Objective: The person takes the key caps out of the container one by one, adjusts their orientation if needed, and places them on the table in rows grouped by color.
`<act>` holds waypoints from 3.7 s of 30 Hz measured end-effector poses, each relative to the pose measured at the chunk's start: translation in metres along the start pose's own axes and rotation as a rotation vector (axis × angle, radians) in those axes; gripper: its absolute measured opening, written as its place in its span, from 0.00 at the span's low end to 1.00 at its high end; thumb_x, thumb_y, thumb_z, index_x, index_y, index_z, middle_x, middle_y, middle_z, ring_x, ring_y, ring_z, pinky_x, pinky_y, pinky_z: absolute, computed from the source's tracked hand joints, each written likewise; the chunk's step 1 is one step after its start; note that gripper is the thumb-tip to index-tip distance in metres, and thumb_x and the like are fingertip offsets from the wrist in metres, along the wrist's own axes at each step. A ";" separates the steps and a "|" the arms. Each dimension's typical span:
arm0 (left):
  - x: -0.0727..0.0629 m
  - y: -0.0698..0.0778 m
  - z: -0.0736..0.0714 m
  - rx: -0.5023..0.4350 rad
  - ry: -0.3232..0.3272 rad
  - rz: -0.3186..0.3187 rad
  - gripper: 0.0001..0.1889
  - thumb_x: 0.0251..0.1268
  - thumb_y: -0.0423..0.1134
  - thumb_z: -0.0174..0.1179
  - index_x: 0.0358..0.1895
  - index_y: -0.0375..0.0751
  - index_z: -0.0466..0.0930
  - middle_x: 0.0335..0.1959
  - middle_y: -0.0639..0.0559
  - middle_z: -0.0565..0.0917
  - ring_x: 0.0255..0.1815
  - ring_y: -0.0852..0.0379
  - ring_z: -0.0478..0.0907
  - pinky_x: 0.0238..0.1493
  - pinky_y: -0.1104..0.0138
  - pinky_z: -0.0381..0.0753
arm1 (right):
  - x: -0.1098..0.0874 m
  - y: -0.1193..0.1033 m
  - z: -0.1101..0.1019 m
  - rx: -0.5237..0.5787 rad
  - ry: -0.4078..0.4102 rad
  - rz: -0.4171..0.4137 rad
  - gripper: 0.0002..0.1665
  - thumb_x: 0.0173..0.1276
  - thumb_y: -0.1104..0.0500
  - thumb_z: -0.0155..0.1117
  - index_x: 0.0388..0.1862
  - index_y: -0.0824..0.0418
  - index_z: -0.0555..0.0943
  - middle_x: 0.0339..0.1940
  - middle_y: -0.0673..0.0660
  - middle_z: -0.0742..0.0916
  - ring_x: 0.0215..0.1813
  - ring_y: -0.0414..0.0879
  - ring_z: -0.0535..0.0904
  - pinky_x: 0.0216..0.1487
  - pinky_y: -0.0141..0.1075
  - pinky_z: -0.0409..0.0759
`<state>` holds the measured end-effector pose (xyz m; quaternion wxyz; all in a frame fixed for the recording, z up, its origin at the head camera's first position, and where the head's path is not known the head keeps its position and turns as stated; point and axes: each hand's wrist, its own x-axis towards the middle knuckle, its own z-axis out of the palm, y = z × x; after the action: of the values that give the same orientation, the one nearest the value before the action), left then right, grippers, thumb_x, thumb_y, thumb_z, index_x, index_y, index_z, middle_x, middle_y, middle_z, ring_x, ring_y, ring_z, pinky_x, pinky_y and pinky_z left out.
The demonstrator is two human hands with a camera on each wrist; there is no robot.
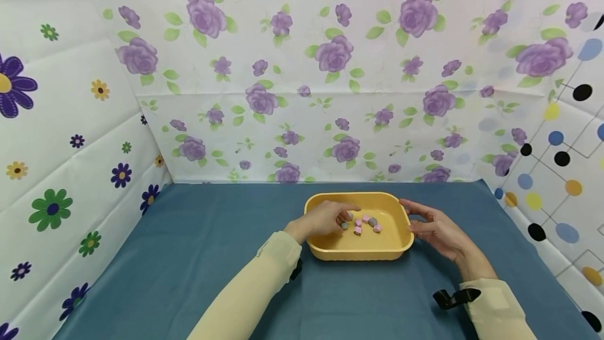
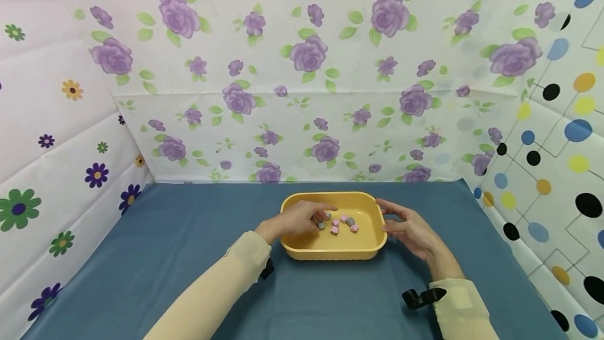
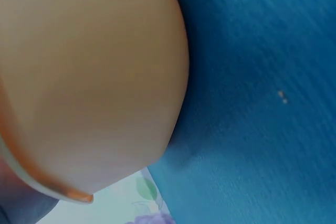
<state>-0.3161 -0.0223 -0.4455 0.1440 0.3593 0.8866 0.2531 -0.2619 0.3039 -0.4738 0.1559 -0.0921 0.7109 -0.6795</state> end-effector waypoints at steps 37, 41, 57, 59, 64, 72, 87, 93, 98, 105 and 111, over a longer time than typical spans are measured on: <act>-0.003 0.000 0.001 -0.304 0.168 0.010 0.25 0.73 0.26 0.63 0.70 0.44 0.78 0.51 0.45 0.85 0.53 0.52 0.82 0.43 0.67 0.83 | 0.000 0.000 0.002 0.009 0.012 0.018 0.46 0.76 0.68 0.63 0.86 0.62 0.53 0.63 0.64 0.68 0.49 0.46 0.81 0.53 0.37 0.83; -0.006 -0.001 -0.002 -0.385 0.199 -0.009 0.23 0.73 0.30 0.66 0.69 0.47 0.80 0.53 0.46 0.85 0.53 0.54 0.82 0.46 0.64 0.83 | 0.000 0.000 0.001 0.011 0.012 0.019 0.46 0.76 0.68 0.63 0.86 0.62 0.53 0.63 0.63 0.69 0.48 0.46 0.80 0.53 0.37 0.83; -0.012 -0.011 -0.004 -0.383 0.328 -0.001 0.15 0.69 0.35 0.70 0.57 0.43 0.89 0.52 0.52 0.89 0.51 0.57 0.86 0.51 0.66 0.85 | 0.001 0.000 0.001 0.009 0.010 0.022 0.46 0.76 0.68 0.62 0.86 0.61 0.53 0.63 0.63 0.68 0.49 0.46 0.81 0.53 0.38 0.83; -0.013 -0.012 -0.005 -0.374 0.342 0.005 0.14 0.69 0.36 0.70 0.56 0.42 0.90 0.51 0.53 0.88 0.51 0.56 0.86 0.50 0.67 0.85 | 0.001 0.000 0.001 0.012 0.010 0.021 0.46 0.76 0.68 0.62 0.86 0.62 0.53 0.63 0.63 0.69 0.49 0.46 0.81 0.52 0.38 0.83; -0.016 -0.013 -0.010 -0.366 0.351 0.005 0.14 0.69 0.36 0.71 0.56 0.41 0.90 0.51 0.53 0.88 0.51 0.56 0.86 0.49 0.66 0.86 | 0.002 -0.001 0.001 0.010 0.003 0.018 0.46 0.76 0.68 0.62 0.86 0.62 0.52 0.63 0.63 0.68 0.47 0.45 0.80 0.53 0.38 0.83; -0.022 -0.010 -0.014 -0.347 0.353 -0.005 0.13 0.68 0.35 0.71 0.55 0.42 0.91 0.50 0.52 0.88 0.50 0.56 0.86 0.51 0.65 0.86 | 0.001 -0.001 0.001 0.008 0.020 0.021 0.46 0.76 0.68 0.63 0.86 0.61 0.53 0.65 0.64 0.68 0.52 0.46 0.82 0.53 0.39 0.83; -0.034 -0.016 -0.020 -0.448 0.392 -0.020 0.15 0.68 0.37 0.71 0.56 0.40 0.89 0.52 0.49 0.90 0.52 0.53 0.87 0.51 0.63 0.87 | 0.000 -0.001 0.002 0.017 0.018 0.022 0.45 0.76 0.68 0.62 0.86 0.61 0.53 0.64 0.63 0.69 0.52 0.47 0.82 0.53 0.39 0.83; -0.041 -0.019 -0.026 -0.448 0.417 -0.011 0.14 0.68 0.36 0.71 0.54 0.41 0.90 0.53 0.47 0.89 0.53 0.49 0.87 0.50 0.62 0.87 | 0.000 -0.002 0.001 0.018 0.012 0.013 0.45 0.77 0.68 0.62 0.86 0.62 0.53 0.64 0.63 0.69 0.53 0.47 0.83 0.54 0.40 0.84; -0.046 -0.022 -0.029 -0.436 0.431 -0.007 0.14 0.67 0.36 0.72 0.54 0.39 0.90 0.53 0.47 0.89 0.52 0.49 0.87 0.47 0.64 0.88 | -0.001 -0.002 0.001 0.023 0.016 0.011 0.45 0.76 0.67 0.63 0.86 0.62 0.54 0.64 0.63 0.69 0.52 0.47 0.83 0.53 0.39 0.84; -0.054 -0.023 -0.039 -0.449 0.437 -0.030 0.15 0.67 0.36 0.72 0.56 0.39 0.90 0.55 0.48 0.87 0.52 0.49 0.85 0.49 0.62 0.87 | -0.001 0.000 0.001 0.025 0.006 0.005 0.45 0.77 0.67 0.62 0.86 0.62 0.53 0.64 0.64 0.69 0.50 0.45 0.84 0.53 0.40 0.84; -0.063 -0.023 -0.050 -0.433 0.451 -0.043 0.15 0.68 0.37 0.72 0.56 0.43 0.90 0.55 0.48 0.87 0.53 0.51 0.85 0.52 0.58 0.87 | 0.001 -0.002 -0.002 0.028 0.014 0.003 0.45 0.77 0.68 0.62 0.86 0.62 0.53 0.63 0.62 0.69 0.48 0.46 0.84 0.52 0.39 0.85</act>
<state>-0.3074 -0.0983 -0.4118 0.0221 0.2360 0.8292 0.5061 -0.2631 0.3051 -0.4721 0.1532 -0.0840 0.7026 -0.6898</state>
